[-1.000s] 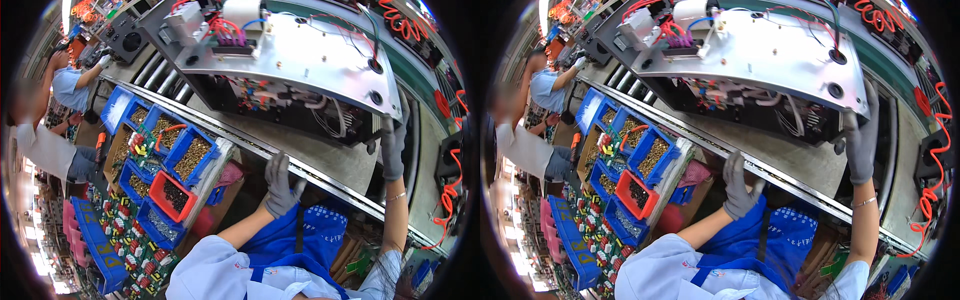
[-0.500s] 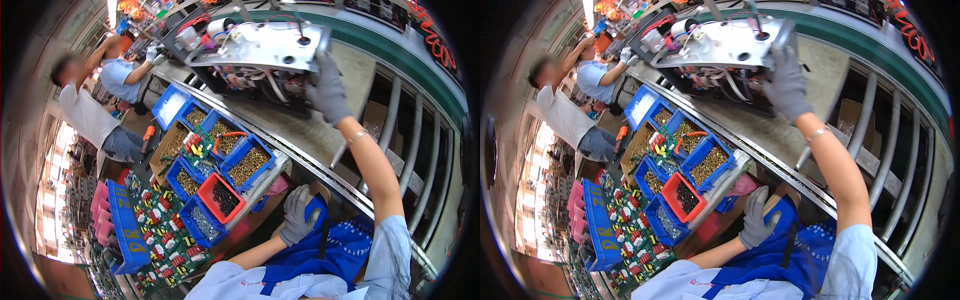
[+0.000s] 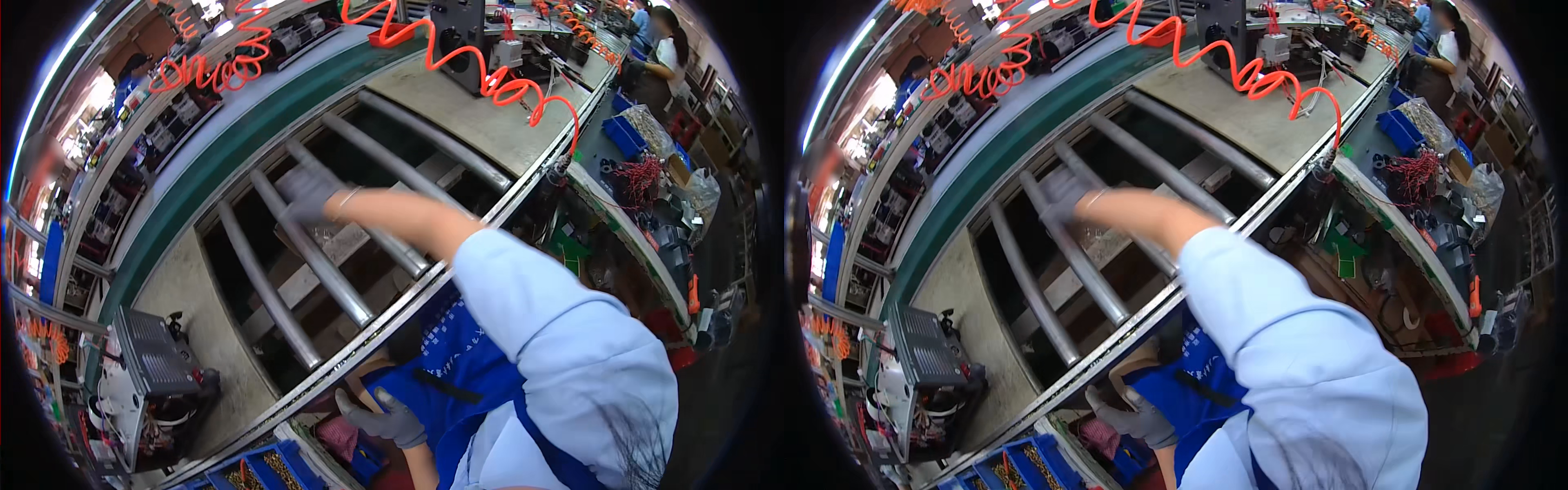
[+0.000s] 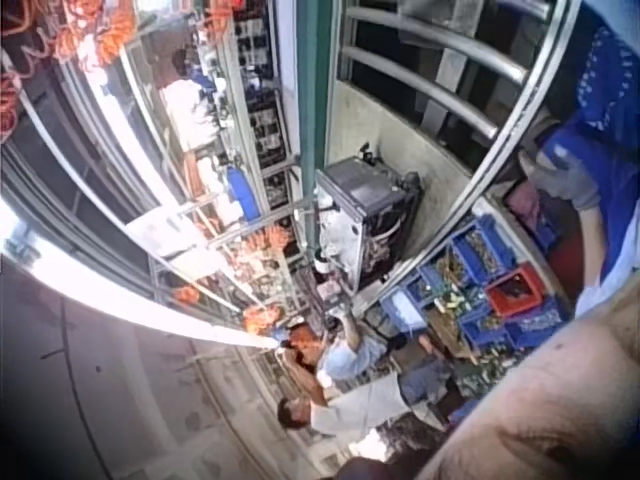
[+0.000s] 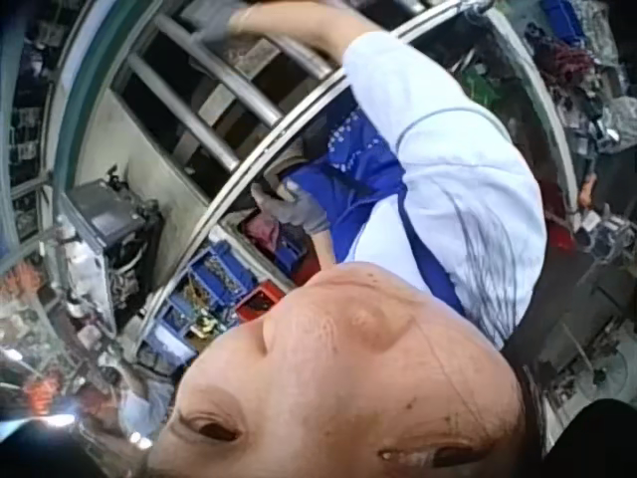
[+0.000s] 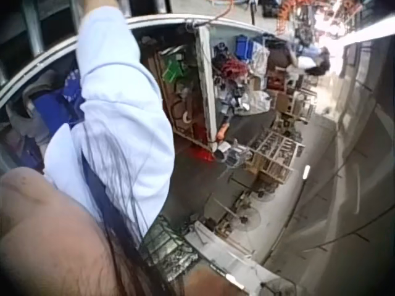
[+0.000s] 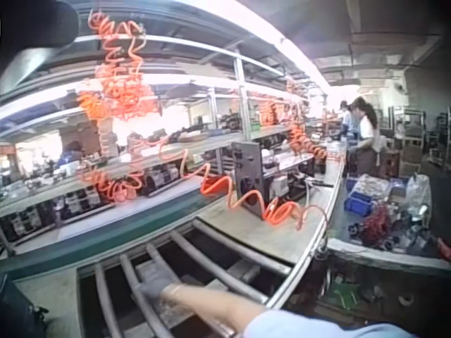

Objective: Assemble internal components and wiring of an electronic power supply unit on an assembly line.

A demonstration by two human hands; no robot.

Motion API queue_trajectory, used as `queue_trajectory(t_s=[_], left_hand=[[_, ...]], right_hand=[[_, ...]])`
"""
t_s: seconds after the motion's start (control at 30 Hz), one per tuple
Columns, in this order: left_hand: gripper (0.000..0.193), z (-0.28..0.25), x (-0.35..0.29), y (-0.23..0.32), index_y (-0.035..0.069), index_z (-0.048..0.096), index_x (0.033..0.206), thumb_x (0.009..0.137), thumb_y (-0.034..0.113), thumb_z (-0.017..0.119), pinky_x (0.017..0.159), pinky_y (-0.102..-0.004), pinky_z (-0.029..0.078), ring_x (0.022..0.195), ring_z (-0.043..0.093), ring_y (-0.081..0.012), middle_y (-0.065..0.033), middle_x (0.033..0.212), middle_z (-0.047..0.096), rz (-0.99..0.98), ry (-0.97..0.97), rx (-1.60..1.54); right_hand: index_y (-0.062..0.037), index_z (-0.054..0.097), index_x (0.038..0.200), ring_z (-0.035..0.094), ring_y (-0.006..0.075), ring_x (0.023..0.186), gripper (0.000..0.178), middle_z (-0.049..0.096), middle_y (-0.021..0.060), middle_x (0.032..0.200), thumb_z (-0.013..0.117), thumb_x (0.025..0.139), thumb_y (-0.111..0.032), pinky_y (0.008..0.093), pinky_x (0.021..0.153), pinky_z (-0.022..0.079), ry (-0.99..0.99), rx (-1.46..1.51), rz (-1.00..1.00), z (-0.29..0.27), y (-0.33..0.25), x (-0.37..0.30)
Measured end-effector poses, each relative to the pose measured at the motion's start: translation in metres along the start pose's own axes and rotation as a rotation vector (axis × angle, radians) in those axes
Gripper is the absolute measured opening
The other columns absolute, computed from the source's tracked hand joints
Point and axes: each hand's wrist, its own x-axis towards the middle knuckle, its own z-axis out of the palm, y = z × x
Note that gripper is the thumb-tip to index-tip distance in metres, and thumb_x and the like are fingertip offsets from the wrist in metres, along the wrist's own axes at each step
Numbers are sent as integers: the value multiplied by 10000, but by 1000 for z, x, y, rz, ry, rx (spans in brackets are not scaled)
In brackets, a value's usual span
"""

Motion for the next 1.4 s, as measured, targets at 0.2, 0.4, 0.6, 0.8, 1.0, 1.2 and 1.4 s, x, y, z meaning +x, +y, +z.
queue_trajectory(t_s=[0.2,0.4,0.6,0.8,1.0,1.2,1.4], left_hand=[[671,36,10,13,-77,427,1332,960,474,517,1056,-497,363,1236,464,-411,-256,1312,490,113,-175,-24],[696,87,59,5,-32,481,1303,965,571,394,1077,-545,299,1254,457,-397,-211,1325,510,179,61,395],[651,108,62,11,-20,511,1281,971,540,387,1085,-556,280,1249,465,-392,-205,1305,528,161,20,398],[549,107,61,8,4,574,1171,992,472,352,1081,-560,304,1189,523,-374,-189,1223,586,159,8,342],[409,108,60,2,24,614,1095,968,345,396,1044,-536,347,1143,545,-358,-171,1200,602,231,8,281],[358,105,70,11,23,614,1138,933,292,497,1017,-481,381,1133,546,-360,-154,1190,609,59,36,213],[575,146,175,142,-2,533,1290,794,218,724,1065,-423,369,1266,458,-344,-208,1353,493,228,-136,-441]], right_hand=[[-3,544,1203,577,413,1066,525,612,244,1108,526,854,-395,498,891,468,1019,-604,666,-136,326,-125],[-43,641,1077,603,194,826,553,660,73,1033,650,835,-540,388,757,484,839,487,941,-213,385,-154],[-62,587,1057,554,207,827,514,622,88,954,627,847,-529,399,729,461,1124,724,875,-177,441,-138],[-86,548,913,493,200,703,455,548,64,779,656,831,-521,383,625,430,1168,622,905,-167,376,-104],[-95,566,838,477,173,602,383,528,35,695,700,823,-454,363,532,419,1198,885,683,-149,369,-90],[-12,495,1276,556,198,1065,539,587,120,1174,665,863,-315,341,901,460,1074,838,452,-141,220,-64],[-26,445,1327,535,324,1157,621,525,195,1281,651,871,-394,409,979,421,942,408,393,-137,205,-100]])
